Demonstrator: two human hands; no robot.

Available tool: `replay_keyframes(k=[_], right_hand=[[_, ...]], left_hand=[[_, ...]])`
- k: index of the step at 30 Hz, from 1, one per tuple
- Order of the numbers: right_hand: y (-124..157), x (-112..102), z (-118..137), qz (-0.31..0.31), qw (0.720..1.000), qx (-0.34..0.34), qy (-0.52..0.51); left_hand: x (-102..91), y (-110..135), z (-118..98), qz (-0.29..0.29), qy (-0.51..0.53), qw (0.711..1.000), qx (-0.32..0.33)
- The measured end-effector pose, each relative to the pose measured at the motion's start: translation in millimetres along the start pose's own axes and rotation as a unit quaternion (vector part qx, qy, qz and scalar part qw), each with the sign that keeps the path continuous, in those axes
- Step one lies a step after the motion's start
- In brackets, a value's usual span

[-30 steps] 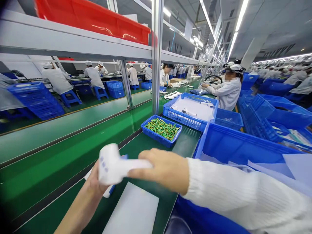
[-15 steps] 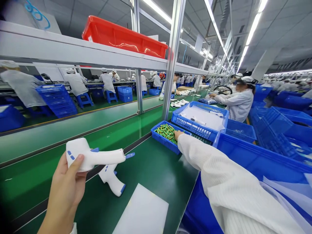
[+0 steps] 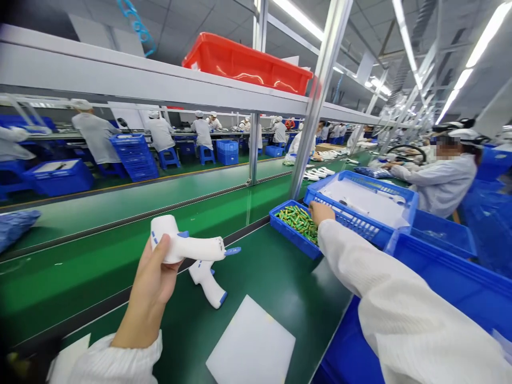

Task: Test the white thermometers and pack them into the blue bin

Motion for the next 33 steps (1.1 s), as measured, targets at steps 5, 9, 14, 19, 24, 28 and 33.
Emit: replay_keyframes(k=[5,9,14,19,24,28,33], right_hand=[[9.9,9.4,111.5,0.040,0.986,-0.095,-0.131],[77.7,26.9,221.2,0.218,0.868,-0.228,-0.384],[142.7,19.4,274.6,0.220,0.801,-0.304,-0.467],[167.5,6.3,281.8,0.099,0.789,-0.444,-0.413],[189.1,-1.2,292.7,0.118,0.736,-0.570,-0.345],[188.8,4.8,294.6,0.222,0.730,-0.552,-0.336],[169.5,7.7,280.3,0.230,0.764,-0.416,-0.436]], left_hand=[[-1.9,0.3,-6.8,0.004,0.055,0.998,-0.002],[-7.6,0.9,-14.9,-0.017,0.102,0.995,-0.009],[-11.6,2.5,-22.2,-0.051,0.150,0.987,-0.042],[-8.3,6.5,-25.6,-0.055,0.161,0.983,-0.072],[-3.9,7.9,-21.2,-0.033,0.158,0.983,-0.083],[-1.2,9.2,-19.0,-0.025,0.167,0.981,-0.091],[0.6,11.1,-21.5,-0.014,0.162,0.982,-0.090]])
Point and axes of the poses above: each hand's wrist, its own y-axis away from the middle knuckle, its own x-axis out of the palm, z = x × y, the point moved 9 cm from there along -y, towards the middle knuckle, and after that the axes turned 9 degrees about -y, right-handed, at the moved point
